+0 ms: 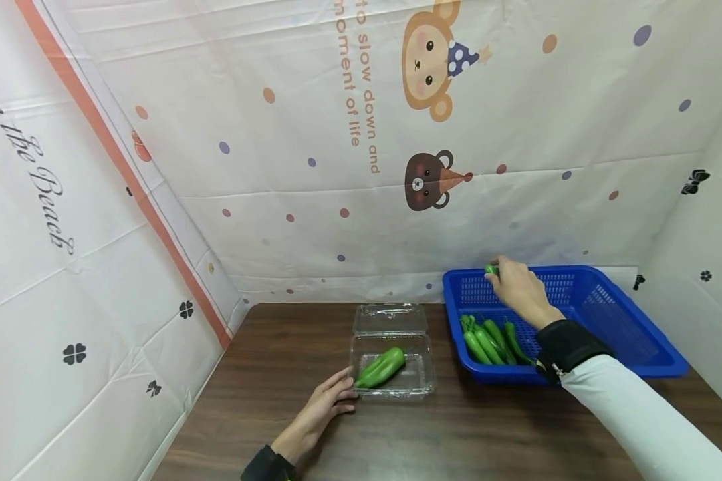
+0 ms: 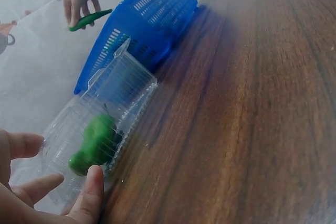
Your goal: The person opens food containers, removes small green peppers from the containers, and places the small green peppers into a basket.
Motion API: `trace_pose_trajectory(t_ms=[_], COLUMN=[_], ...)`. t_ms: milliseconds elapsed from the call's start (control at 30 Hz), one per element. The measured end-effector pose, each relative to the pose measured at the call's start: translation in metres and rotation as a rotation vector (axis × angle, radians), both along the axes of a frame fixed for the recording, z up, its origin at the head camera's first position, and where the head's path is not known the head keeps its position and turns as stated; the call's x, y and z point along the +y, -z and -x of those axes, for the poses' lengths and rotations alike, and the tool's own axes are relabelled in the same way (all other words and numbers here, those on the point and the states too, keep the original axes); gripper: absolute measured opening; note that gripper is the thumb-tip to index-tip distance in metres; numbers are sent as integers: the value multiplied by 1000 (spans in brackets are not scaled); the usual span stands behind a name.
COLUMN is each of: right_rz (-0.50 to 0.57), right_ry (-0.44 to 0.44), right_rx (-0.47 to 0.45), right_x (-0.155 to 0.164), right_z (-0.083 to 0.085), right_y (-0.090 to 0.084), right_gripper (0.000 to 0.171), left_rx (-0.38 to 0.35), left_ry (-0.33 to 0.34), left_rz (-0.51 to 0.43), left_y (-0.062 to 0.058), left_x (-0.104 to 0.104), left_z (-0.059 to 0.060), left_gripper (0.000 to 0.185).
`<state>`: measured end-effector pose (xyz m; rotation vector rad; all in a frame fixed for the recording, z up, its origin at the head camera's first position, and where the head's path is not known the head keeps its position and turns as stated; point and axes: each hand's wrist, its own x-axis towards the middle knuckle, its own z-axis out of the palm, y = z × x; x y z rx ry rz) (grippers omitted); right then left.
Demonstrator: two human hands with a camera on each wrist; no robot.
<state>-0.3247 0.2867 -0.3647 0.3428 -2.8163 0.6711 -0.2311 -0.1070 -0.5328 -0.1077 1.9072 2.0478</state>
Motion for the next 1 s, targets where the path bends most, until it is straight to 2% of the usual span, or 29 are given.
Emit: trace_pose_trajectory(t_ms=[167, 300, 400, 533, 667, 733, 1000], right_rz=[-16, -42, -45, -54, -84, -91, -104], right_ry=[8, -22, -35, -5, 25, 39, 102], right_rx=[-65, -140, -243, -404, -489, -511, -577], right_x=[10, 15, 17, 18, 19, 19, 22], right_z=[1, 2, 5, 8, 10, 9, 9], right_y=[9, 19, 27, 35, 37, 37, 38], right_gripper=[36, 33, 26, 37, 28, 24, 28], left_rx=[-4, 2, 9, 16, 17, 15, 13], left_ry=[-8, -3, -3, -3, 1, 4, 4], left_rz=[3, 2, -5, -6, -1, 1, -2], left_y=[0, 1, 1, 3, 2, 2, 0], left_x=[-1, -1, 0, 0, 0, 0, 0], left_z=[-1, -1, -1, 0, -1, -1, -2], left_gripper=[61, 61, 62, 63, 62, 60, 60])
